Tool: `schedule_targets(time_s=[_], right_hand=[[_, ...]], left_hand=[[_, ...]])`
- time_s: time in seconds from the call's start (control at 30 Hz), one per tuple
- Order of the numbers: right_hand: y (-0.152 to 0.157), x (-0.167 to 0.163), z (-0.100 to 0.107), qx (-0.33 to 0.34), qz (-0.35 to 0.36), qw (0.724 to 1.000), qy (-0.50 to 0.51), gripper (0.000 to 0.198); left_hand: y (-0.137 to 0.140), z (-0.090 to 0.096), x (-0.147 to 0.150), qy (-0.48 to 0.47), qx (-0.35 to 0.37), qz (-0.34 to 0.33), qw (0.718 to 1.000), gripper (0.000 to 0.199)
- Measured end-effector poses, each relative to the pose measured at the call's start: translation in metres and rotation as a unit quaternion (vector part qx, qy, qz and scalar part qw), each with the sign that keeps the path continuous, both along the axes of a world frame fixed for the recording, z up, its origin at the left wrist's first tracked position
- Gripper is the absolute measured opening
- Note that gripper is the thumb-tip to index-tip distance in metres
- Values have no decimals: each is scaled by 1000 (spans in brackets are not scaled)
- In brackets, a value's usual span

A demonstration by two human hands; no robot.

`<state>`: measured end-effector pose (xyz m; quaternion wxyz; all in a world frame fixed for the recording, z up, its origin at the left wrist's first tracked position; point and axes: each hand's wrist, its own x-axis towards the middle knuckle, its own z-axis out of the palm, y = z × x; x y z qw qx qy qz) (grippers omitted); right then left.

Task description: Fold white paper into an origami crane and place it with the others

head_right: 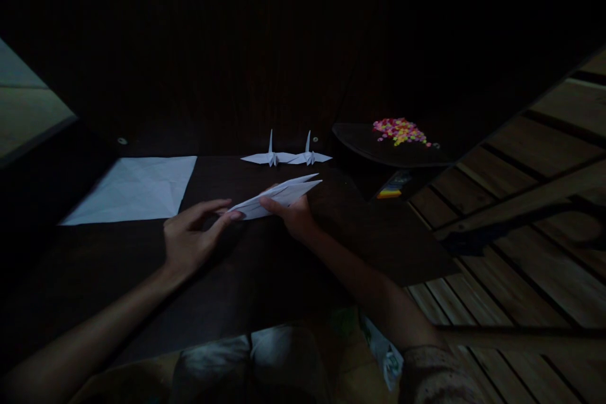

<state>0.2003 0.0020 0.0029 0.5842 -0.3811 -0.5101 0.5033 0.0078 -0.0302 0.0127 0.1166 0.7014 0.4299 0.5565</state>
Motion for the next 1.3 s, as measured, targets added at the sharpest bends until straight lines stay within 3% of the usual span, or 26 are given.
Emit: schedule_targets(time_s=[0.27,0.4,0.6,1.0,1.3], right_hand=[[8,11,7,92,69,993,14,20],[6,11,9,78,69,994,18,18],[6,7,7,35,38,999,-5,32],[4,7,7,94,135,986,-7,20],[5,5,1,89,190,976,59,16]], left_hand=[[0,4,-2,59,100,-65,991,7],[0,-1,-3,74,114,-84,987,9],[2,-3,-5,86,123,-56,987,7],[-7,10,1,77,172,-135,973,18],[-11,10,5,66,166,-121,976,13]])
